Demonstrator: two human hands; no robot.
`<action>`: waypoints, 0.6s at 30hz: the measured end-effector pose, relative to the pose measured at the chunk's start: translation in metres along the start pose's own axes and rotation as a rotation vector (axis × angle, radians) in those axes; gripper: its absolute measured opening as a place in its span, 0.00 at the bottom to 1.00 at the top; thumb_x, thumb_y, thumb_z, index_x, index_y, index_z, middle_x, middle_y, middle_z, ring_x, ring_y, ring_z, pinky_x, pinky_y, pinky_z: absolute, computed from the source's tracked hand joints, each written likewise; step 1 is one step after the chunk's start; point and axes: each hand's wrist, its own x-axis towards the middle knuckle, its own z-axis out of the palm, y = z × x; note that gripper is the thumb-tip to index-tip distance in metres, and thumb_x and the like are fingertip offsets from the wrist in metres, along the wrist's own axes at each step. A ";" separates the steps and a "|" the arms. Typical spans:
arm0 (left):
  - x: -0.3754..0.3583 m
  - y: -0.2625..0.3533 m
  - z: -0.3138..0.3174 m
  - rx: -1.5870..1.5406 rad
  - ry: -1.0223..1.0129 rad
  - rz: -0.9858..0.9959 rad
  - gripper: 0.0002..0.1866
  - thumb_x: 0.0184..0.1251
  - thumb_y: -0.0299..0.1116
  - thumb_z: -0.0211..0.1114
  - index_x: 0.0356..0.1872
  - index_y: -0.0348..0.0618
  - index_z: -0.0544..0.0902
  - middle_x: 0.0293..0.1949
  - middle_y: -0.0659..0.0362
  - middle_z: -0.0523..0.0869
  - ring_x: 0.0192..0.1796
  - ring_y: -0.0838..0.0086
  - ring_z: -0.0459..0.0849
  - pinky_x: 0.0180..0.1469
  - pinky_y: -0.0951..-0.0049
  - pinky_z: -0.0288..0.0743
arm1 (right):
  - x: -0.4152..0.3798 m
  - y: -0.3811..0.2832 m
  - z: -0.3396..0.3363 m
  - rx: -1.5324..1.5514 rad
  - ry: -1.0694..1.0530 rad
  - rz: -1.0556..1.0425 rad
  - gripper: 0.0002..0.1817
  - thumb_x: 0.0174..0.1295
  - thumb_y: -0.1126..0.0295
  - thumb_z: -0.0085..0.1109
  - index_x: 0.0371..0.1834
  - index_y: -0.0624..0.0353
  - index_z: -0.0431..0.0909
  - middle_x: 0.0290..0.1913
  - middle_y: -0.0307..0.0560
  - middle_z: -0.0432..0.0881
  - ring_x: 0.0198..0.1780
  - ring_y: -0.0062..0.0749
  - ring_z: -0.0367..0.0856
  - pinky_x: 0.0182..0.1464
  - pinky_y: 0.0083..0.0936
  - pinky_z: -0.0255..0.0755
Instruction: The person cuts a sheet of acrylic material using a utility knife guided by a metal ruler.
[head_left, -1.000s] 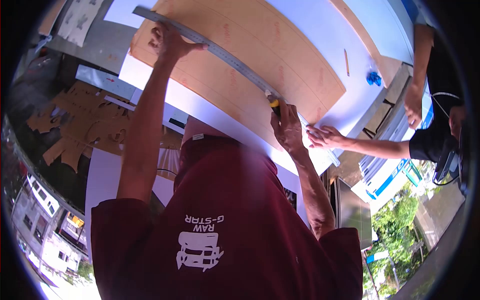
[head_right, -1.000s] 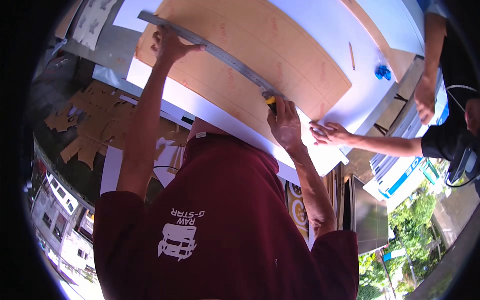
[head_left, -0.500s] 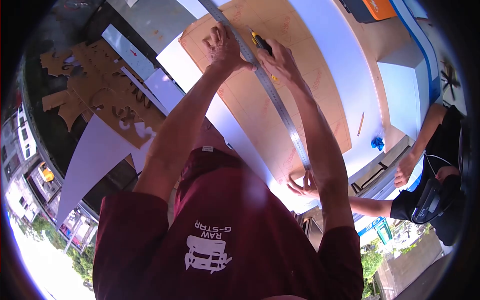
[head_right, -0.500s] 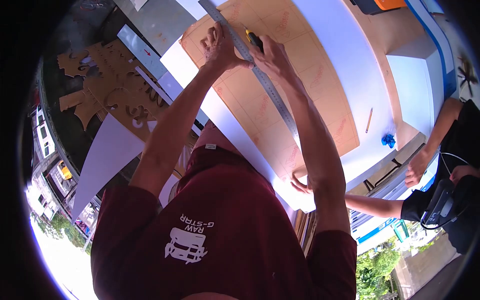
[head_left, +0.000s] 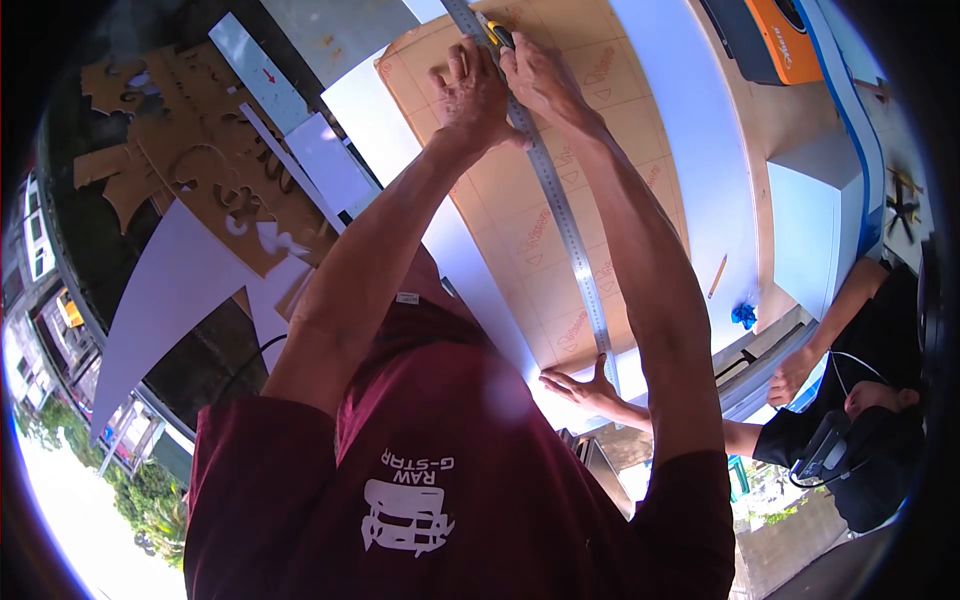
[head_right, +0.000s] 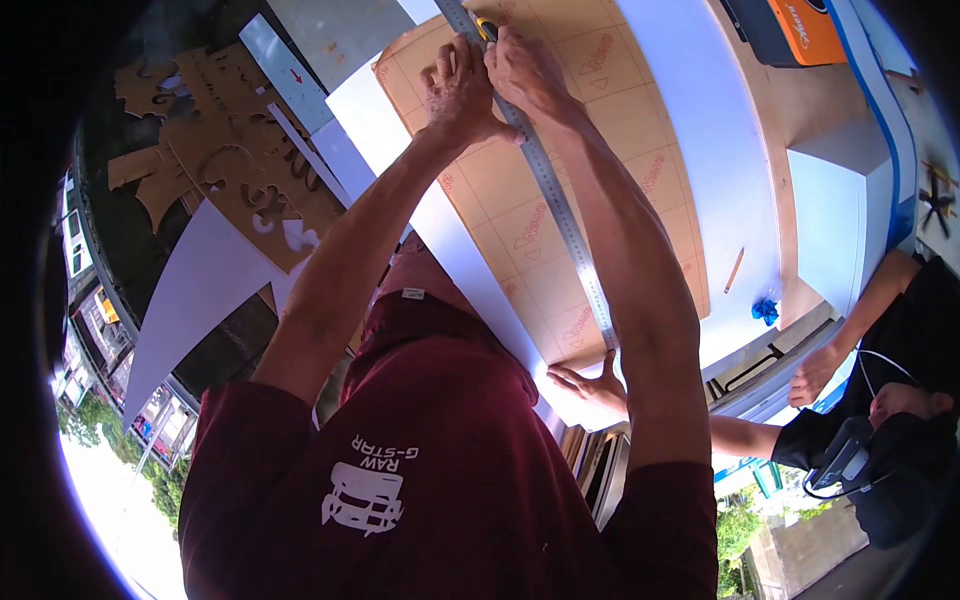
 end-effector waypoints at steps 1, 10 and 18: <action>0.000 0.000 -0.002 0.010 -0.003 0.003 0.81 0.27 0.64 0.89 0.82 0.34 0.51 0.81 0.35 0.50 0.83 0.40 0.45 0.70 0.28 0.56 | -0.001 -0.002 -0.001 0.029 0.014 0.011 0.21 0.75 0.59 0.51 0.56 0.69 0.74 0.32 0.68 0.86 0.36 0.65 0.88 0.37 0.54 0.83; 0.002 -0.003 0.007 0.073 0.051 -0.005 0.83 0.22 0.67 0.89 0.79 0.27 0.53 0.80 0.38 0.51 0.81 0.46 0.51 0.68 0.38 0.59 | -0.042 0.009 -0.048 0.581 0.190 0.401 0.19 0.76 0.56 0.56 0.56 0.62 0.76 0.25 0.39 0.80 0.25 0.22 0.82 0.24 0.29 0.75; 0.011 -0.019 0.022 0.097 0.132 0.118 0.84 0.25 0.73 0.86 0.79 0.26 0.50 0.79 0.37 0.55 0.79 0.36 0.56 0.68 0.26 0.61 | -0.236 -0.041 -0.027 0.654 0.355 0.352 0.14 0.69 0.69 0.67 0.51 0.60 0.73 0.32 0.51 0.82 0.32 0.38 0.84 0.35 0.34 0.77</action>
